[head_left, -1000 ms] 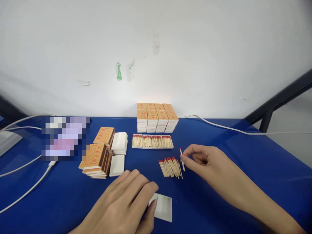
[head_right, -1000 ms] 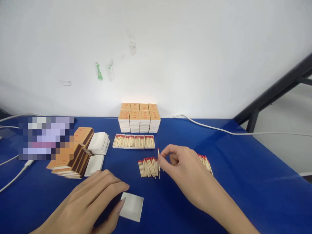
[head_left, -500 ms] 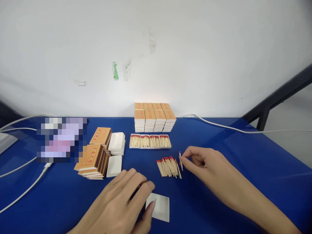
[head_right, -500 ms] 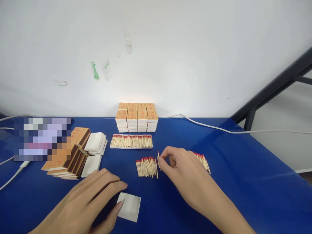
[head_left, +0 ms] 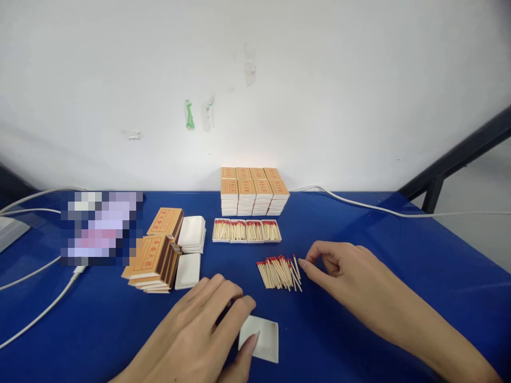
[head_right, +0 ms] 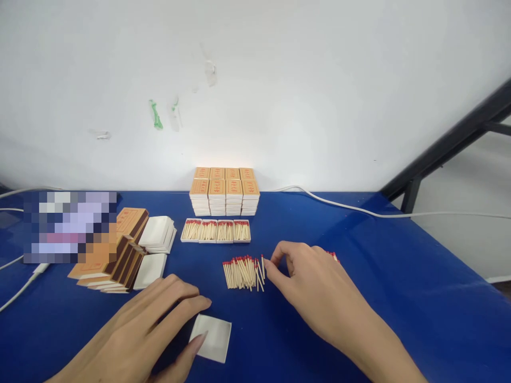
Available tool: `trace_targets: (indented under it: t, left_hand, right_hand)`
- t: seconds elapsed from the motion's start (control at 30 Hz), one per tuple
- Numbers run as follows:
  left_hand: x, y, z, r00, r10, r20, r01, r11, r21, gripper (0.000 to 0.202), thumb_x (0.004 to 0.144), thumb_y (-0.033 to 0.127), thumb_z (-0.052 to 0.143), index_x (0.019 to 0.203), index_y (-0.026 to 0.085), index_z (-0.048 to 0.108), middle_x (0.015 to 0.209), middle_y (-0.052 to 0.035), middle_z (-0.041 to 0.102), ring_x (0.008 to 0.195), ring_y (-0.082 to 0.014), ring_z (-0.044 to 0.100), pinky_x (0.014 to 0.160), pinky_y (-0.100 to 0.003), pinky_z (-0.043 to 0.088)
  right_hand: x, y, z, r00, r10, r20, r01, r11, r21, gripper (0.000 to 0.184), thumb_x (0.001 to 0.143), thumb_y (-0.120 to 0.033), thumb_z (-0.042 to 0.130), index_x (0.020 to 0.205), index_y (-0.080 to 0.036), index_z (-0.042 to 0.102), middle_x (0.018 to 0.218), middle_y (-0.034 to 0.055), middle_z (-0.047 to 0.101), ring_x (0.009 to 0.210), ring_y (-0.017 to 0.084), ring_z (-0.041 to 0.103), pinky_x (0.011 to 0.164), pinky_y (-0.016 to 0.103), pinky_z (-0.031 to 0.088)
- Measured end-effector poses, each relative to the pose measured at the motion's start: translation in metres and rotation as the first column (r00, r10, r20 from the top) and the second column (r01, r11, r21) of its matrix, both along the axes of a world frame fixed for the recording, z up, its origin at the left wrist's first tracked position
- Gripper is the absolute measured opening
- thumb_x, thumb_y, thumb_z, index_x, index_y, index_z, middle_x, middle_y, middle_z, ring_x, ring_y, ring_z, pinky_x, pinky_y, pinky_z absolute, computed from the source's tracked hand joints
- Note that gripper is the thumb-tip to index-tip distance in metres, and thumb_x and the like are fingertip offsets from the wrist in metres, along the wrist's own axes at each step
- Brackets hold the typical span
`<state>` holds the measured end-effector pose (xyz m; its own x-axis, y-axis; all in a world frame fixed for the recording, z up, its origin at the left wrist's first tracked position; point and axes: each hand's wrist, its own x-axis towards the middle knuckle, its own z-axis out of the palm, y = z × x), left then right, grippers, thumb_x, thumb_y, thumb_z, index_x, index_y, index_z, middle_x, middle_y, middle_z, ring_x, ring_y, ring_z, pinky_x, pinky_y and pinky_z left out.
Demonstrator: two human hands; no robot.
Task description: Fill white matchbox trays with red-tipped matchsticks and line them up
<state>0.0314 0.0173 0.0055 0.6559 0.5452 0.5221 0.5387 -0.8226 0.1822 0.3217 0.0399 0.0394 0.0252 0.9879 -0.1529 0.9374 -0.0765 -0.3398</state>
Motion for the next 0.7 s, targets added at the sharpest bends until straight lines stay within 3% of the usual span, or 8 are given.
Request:
trace_targets:
  t: [0.2,0.37,0.57,0.7]
  left_hand:
    - [0.003,0.001,0.002,1.0,0.003,-0.01,-0.003,1.0,0.005,0.027,0.102,0.01,0.054,0.125,0.018,0.064,0.109,-0.0091,0.078,0.101,-0.0269,0.081,0.096,-0.044,0.069]
    - [0.0,-0.001,0.002,1.0,-0.008,-0.01,0.008,0.999,-0.041,0.031,0.101,0.01,0.056,0.129,0.018,0.064,0.113,-0.0101,0.077,0.105,-0.0283,0.079,0.097,-0.045,0.068]
    - [-0.005,-0.002,-0.003,0.997,-0.005,-0.072,-0.002,0.995,-0.097,0.052,0.092,0.026,0.077,0.141,0.017,0.062,0.122,-0.0126,0.073,0.107,-0.0323,0.077,0.094,-0.048,0.07]
    - [-0.008,-0.001,-0.005,0.996,-0.023,-0.088,0.013,0.994,-0.113,0.064,0.086,0.034,0.087,0.142,0.016,0.06,0.122,-0.013,0.07,0.107,-0.0336,0.076,0.095,-0.051,0.069]
  right_hand:
    - [-0.001,-0.002,-0.003,0.998,0.05,-0.047,-0.053,0.996,-0.069,0.034,0.109,-0.051,0.049,0.092,-0.029,0.07,0.066,-0.0014,0.063,0.065,0.021,0.058,0.06,0.034,0.036]
    - [-0.002,-0.004,-0.002,0.992,0.082,-0.094,-0.089,0.993,-0.073,0.036,0.11,-0.053,0.048,0.091,-0.03,0.068,0.067,-0.0026,0.06,0.064,0.019,0.055,0.06,0.034,0.036]
    - [-0.002,-0.004,0.002,0.985,0.094,-0.142,-0.107,0.991,-0.083,0.033,0.111,-0.052,0.047,0.096,-0.031,0.066,0.069,-0.0038,0.059,0.066,0.019,0.053,0.061,0.034,0.035]
    - [-0.007,-0.002,0.004,0.997,0.021,-0.077,-0.024,0.999,-0.044,0.037,0.108,-0.059,0.046,0.094,-0.031,0.067,0.067,-0.0026,0.06,0.065,0.021,0.057,0.062,0.035,0.036]
